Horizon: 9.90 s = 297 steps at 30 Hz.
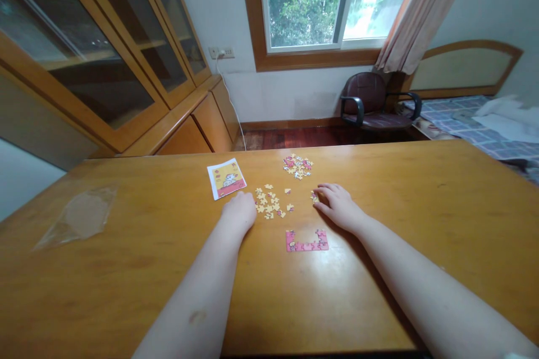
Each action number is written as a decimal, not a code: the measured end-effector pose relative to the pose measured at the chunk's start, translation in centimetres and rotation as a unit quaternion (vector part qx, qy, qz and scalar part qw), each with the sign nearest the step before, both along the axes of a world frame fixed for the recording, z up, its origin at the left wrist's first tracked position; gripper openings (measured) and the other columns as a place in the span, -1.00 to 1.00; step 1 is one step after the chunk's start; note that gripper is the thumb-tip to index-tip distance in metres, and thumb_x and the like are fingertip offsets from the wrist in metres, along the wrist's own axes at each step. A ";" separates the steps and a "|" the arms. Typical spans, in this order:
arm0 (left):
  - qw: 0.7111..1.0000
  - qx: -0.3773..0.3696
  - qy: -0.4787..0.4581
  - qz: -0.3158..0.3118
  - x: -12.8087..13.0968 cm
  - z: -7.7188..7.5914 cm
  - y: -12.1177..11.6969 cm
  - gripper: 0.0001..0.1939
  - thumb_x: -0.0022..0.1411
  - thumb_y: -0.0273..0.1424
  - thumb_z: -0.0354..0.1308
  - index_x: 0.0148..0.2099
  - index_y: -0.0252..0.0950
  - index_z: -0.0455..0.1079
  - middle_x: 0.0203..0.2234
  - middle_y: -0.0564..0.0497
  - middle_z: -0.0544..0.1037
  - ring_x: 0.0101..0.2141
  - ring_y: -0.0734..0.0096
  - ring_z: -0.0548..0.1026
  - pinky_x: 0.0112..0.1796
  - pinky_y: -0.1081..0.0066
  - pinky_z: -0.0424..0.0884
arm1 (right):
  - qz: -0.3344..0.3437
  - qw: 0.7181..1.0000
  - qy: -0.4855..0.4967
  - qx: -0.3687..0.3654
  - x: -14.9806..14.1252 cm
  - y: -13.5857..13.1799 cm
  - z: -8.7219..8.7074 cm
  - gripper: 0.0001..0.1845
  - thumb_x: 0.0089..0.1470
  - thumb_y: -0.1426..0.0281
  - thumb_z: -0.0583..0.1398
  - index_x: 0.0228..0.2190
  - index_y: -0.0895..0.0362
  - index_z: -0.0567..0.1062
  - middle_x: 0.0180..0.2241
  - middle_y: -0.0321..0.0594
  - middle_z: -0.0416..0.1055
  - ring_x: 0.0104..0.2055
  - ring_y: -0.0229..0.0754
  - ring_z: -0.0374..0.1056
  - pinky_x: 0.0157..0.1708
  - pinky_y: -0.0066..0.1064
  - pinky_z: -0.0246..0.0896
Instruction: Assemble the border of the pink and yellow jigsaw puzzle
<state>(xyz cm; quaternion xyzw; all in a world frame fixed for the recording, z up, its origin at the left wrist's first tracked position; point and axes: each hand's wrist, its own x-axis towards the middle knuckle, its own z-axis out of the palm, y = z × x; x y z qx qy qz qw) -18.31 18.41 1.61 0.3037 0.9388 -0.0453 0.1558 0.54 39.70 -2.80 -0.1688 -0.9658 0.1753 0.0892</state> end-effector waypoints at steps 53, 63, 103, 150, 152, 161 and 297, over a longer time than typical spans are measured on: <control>0.931 0.244 -0.079 -0.258 7.7 -1.7 3.3 -0.86 0.20 -0.32 0.13 -0.27 -0.19 0.51 -0.31 0.01 0.55 -0.25 0.33 0.48 -0.17 0.39 0.35 | -0.012 1.000 -0.002 0.002 0.0 -0.4 0.2 -0.57 0.11 0.23 0.14 -0.01 0.12 0.43 0.09 -0.04 0.30 0.14 0.02 0.15 0.13 -0.11 0.02; 0.990 0.126 0.069 0.000 2.5 0.2 1.2 -0.72 0.27 -0.42 -0.10 -0.15 -0.22 0.44 -0.23 -0.12 0.54 -0.25 0.20 0.51 -0.27 0.33 0.36 | -0.003 1.000 -0.009 -0.003 0.1 -0.2 0.3 -0.56 0.15 0.17 0.10 -0.01 0.12 0.42 0.09 -0.05 0.30 0.13 0.02 0.15 0.14 -0.11 0.02; 0.986 0.102 -0.045 -0.128 0.9 -0.7 0.8 -0.82 0.15 -0.35 0.07 -0.16 -0.17 0.38 -0.23 -0.04 0.57 -0.21 0.21 0.52 -0.26 0.37 0.36 | -0.003 1.000 -0.007 0.001 0.0 -0.3 0.3 -0.56 0.13 0.20 0.12 -0.01 0.12 0.43 0.09 -0.04 0.30 0.13 0.03 0.16 0.13 -0.10 0.03; 0.974 0.150 -0.076 -0.150 1.6 -0.7 0.9 -0.90 0.04 -0.52 0.13 -0.36 -0.25 0.44 -0.32 -0.02 0.51 -0.31 0.33 0.47 -0.31 0.45 0.29 | 0.002 1.000 -0.004 0.004 0.0 0.0 0.1 -0.57 0.13 0.20 0.11 -0.01 0.13 0.43 0.09 -0.04 0.30 0.12 0.05 0.16 0.13 -0.11 0.02; 0.970 0.161 -0.079 -0.162 2.0 -0.1 1.1 -0.89 0.06 -0.52 0.12 -0.38 -0.24 0.44 -0.36 -0.01 0.53 -0.30 0.32 0.47 -0.30 0.44 0.30 | 0.003 1.000 -0.003 0.001 0.0 0.0 0.1 -0.56 0.13 0.20 0.12 -0.01 0.13 0.43 0.09 -0.04 0.30 0.12 0.05 0.16 0.13 -0.10 0.02; 0.918 0.342 -0.179 -0.089 3.9 -0.2 2.5 -0.61 0.23 -0.51 0.01 0.08 -0.23 0.41 -0.13 -0.05 0.58 -0.14 0.34 0.52 -0.05 0.36 0.36 | -0.007 0.998 0.062 -0.018 -0.1 -0.4 0.4 -0.66 0.12 0.25 0.15 -0.09 0.14 0.48 0.03 -0.03 0.36 0.09 0.03 0.21 0.12 -0.09 0.05; 0.926 0.155 0.055 -0.341 18.8 -3.4 1.3 -0.24 0.26 0.00 -0.07 0.27 -0.52 0.13 0.23 -0.33 0.19 0.24 -0.03 0.11 0.15 0.05 0.17 | 0.052 0.965 -0.102 -0.235 1.0 0.2 1.9 -0.84 -0.07 0.32 0.22 -0.42 0.11 0.59 -0.43 -0.28 0.55 -0.40 -0.21 0.41 -0.38 -0.46 0.21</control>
